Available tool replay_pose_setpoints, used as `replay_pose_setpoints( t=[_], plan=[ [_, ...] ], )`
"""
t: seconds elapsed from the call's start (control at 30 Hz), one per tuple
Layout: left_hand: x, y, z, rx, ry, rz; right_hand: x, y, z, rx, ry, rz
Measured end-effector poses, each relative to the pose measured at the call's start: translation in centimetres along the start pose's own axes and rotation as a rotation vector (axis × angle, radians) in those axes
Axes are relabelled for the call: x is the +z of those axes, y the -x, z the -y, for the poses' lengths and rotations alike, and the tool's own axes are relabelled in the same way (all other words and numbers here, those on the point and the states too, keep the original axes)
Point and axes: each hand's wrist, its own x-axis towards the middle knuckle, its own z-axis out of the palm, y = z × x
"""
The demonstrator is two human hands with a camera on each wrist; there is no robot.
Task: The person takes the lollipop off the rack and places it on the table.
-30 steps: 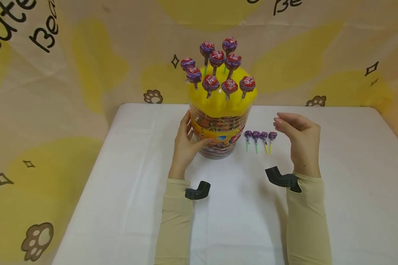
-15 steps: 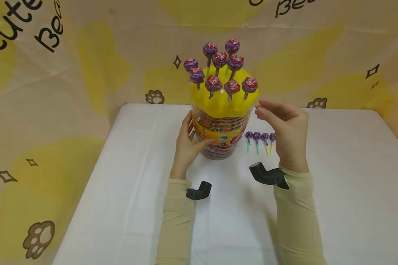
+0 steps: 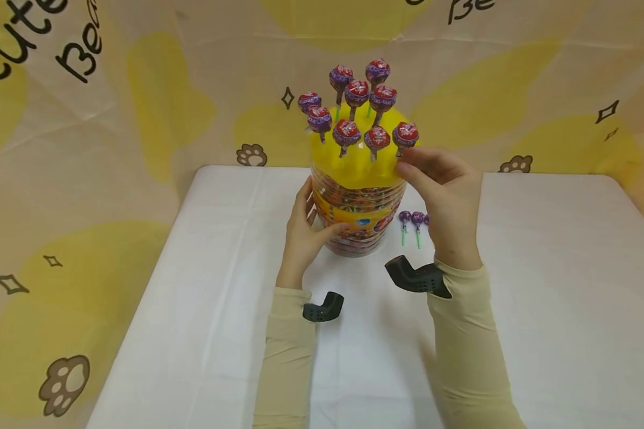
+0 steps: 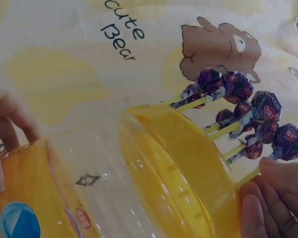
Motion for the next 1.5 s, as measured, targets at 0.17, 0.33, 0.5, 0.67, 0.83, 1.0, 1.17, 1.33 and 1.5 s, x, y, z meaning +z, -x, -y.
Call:
replay_pose_setpoints(
  t=[0.17,0.33,0.5,0.67,0.83,1.0,1.17,1.33,1.5],
  plan=[
    [-0.1,0.0,0.0,-0.004,-0.005,-0.006,0.4,-0.2,0.1,-0.009,0.031,0.000],
    [-0.2,-0.1,-0.1,0.003,-0.005,-0.003,0.8,-0.4,0.1,-0.022,0.072,-0.005],
    [-0.1,-0.1,0.0,0.008,-0.007,-0.003,0.9,-0.6,0.0,-0.032,0.073,-0.017],
    [-0.1,-0.1,0.0,0.012,0.005,-0.001,1.0,-0.8,0.3,-0.041,0.089,-0.028],
    [-0.1,0.0,-0.1,0.011,0.013,-0.002,1.1,-0.9,0.6,-0.034,0.085,-0.043],
    [-0.1,0.0,0.0,0.006,0.016,0.000,1.2,-0.9,0.9,-0.020,0.047,-0.057],
    [-0.1,0.0,0.0,-0.005,0.016,0.000,0.8,-0.8,1.3,-0.019,-0.055,-0.078],
    [-0.1,0.0,0.0,-0.005,0.013,-0.001,-0.1,-0.7,1.1,-0.034,-0.143,-0.101],
    [-0.1,0.0,-0.1,0.002,0.016,0.002,-1.5,-0.3,0.5,-0.086,-0.167,-0.129]
  ],
)
